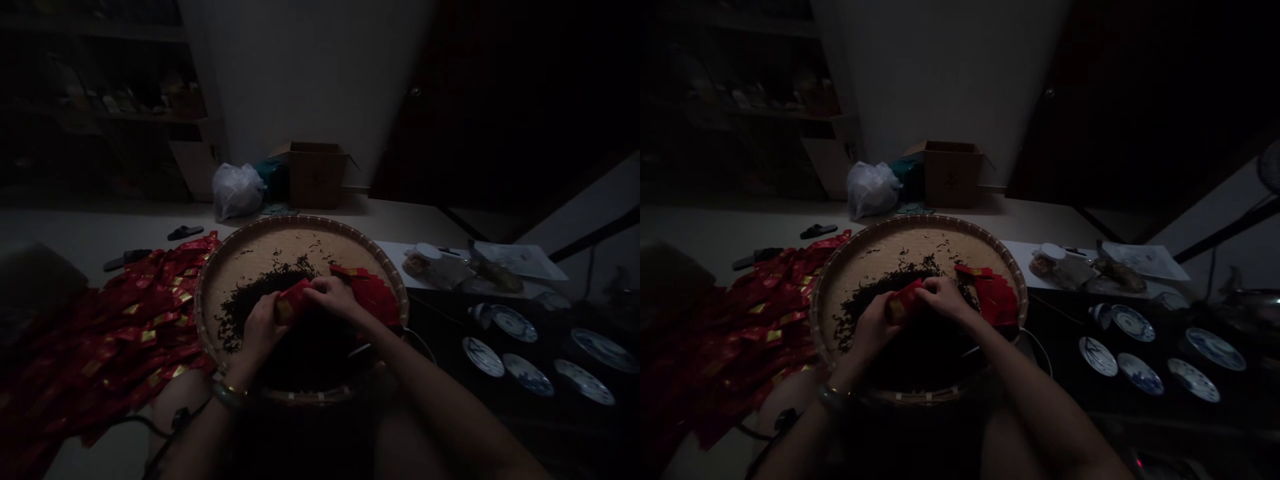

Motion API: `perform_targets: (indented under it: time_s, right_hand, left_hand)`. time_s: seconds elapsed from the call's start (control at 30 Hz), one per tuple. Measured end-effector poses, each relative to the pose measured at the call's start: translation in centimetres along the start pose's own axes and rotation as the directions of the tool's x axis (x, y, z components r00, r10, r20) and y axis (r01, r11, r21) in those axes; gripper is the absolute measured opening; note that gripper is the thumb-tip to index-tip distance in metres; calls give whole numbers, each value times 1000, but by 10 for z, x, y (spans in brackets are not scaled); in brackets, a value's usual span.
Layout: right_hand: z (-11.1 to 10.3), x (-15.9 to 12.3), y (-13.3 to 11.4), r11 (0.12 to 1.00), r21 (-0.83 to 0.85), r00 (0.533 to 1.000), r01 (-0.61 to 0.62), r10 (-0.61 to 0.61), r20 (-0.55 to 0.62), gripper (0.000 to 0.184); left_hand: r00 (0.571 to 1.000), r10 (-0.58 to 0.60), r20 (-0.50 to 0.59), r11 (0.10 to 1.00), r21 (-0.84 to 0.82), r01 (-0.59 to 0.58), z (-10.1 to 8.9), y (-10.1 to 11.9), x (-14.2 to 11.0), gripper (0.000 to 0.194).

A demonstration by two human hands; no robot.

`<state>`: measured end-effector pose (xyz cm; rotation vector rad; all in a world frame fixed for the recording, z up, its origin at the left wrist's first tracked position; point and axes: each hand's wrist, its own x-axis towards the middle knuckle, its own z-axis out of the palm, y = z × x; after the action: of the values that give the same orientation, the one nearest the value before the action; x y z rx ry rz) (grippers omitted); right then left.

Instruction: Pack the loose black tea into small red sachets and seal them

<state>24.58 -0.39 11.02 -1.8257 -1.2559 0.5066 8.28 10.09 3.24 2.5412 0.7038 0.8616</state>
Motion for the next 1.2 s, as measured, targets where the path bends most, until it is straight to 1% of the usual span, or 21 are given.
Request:
perform_targets:
  time_s: [0.1, 0.17, 0.2, 0.23, 0.3, 0.37, 0.4, 0.47, 0.53, 0.6, 0.63, 0.7, 0.8, 0.87, 0.97, 1.0, 1.03, 1.07, 1.1, 1.13, 1.2]
  right_hand:
    - [5, -1, 1, 990, 133, 999, 51, -53, 12, 11]
    - [9, 0, 3, 977, 210, 997, 46, -57, 46, 16]
    - [10, 0, 4, 975, 218, 997, 38, -51, 56, 17]
    - [10, 1, 5, 980, 197, 997, 37, -48, 53, 14]
    - [9, 1, 8, 993, 83, 997, 82, -83, 7, 6]
    - [8, 0, 8, 982, -55, 982, 178, -181, -51, 5]
    - [8, 0, 8, 967, -103, 968, 234, -241, -63, 7]
    - [10, -2, 7, 930, -134, 935, 342, -351, -48, 9]
    - [12, -4, 4, 895, -139, 904, 424, -427, 9, 9]
    - [14, -5, 2, 869, -198, 890, 454, -453, 50, 10]
    - [14, -6, 0, 857, -243, 889, 454, -453, 64, 10]
    - [13, -6, -2, 835, -315, 890, 451, -445, 96, 10]
    - [11, -6, -2, 828, -335, 893, 450, -422, 157, 9]
    - [9, -5, 0, 845, -320, 904, 428, -392, 173, 9]
    - [8, -2, 1, 862, -294, 910, 413, -378, 168, 9]
    - [7, -1, 1, 862, -282, 906, 422, -391, 162, 9]
    - [7, -1, 0, 860, -267, 900, 436, -408, 154, 9]
    - [6, 0, -2, 859, -247, 893, 449, -424, 147, 9]
    - [5, 0, -4, 860, -228, 890, 456, -434, 142, 9]
    - [5, 0, -6, 865, -217, 891, 453, -433, 134, 8]
    - [4, 1, -8, 881, -227, 909, 416, -400, 117, 3]
  left_hand:
    - [998, -7, -66, 998, -70, 2, 4, 1, -1, 50]
    - [996, -21, -87, 995, -96, 12, 4, 4, -1, 49]
    - [997, -24, -78, 995, -100, 16, 3, 6, -1, 52]
    - [998, -24, -54, 995, -99, 19, 1, 7, -1, 56]
    - [999, -34, 24, 995, -90, 36, -3, 10, 0, 61]
    - [987, -95, 127, 985, -130, 112, -6, 11, 1, 56]
    - [972, -134, 192, 967, -189, 171, -6, 11, 2, 51]
    - [925, -173, 338, 879, -370, 300, -5, 11, 5, 43]
    - [885, -136, 444, 745, -543, 387, -3, 9, 9, 41]
    - [873, -105, 476, 638, -641, 426, 0, 7, 13, 41]
    - [870, -105, 481, 605, -664, 440, 1, 7, 15, 41]
    - [864, -122, 489, 566, -680, 465, 2, 6, 19, 40]
    - [842, -120, 527, 510, -694, 507, 0, 7, 23, 40]
    - [806, -96, 584, 481, -681, 552, -3, 7, 24, 41]
    - [725, -26, 688, 465, -634, 618, -13, 5, 27, 48]
    - [707, -2, 707, 448, -632, 633, -15, 5, 28, 50]
    - [701, 11, 713, 418, -640, 645, -18, 4, 29, 51]
    - [696, 11, 717, 370, -650, 664, -19, 4, 31, 51]
    - [681, -1, 732, 309, -647, 697, -19, 4, 33, 50]
    - [651, -16, 759, 244, -629, 738, -18, 5, 34, 53]
    - [562, -34, 826, 122, -555, 823, -12, 6, 37, 62]
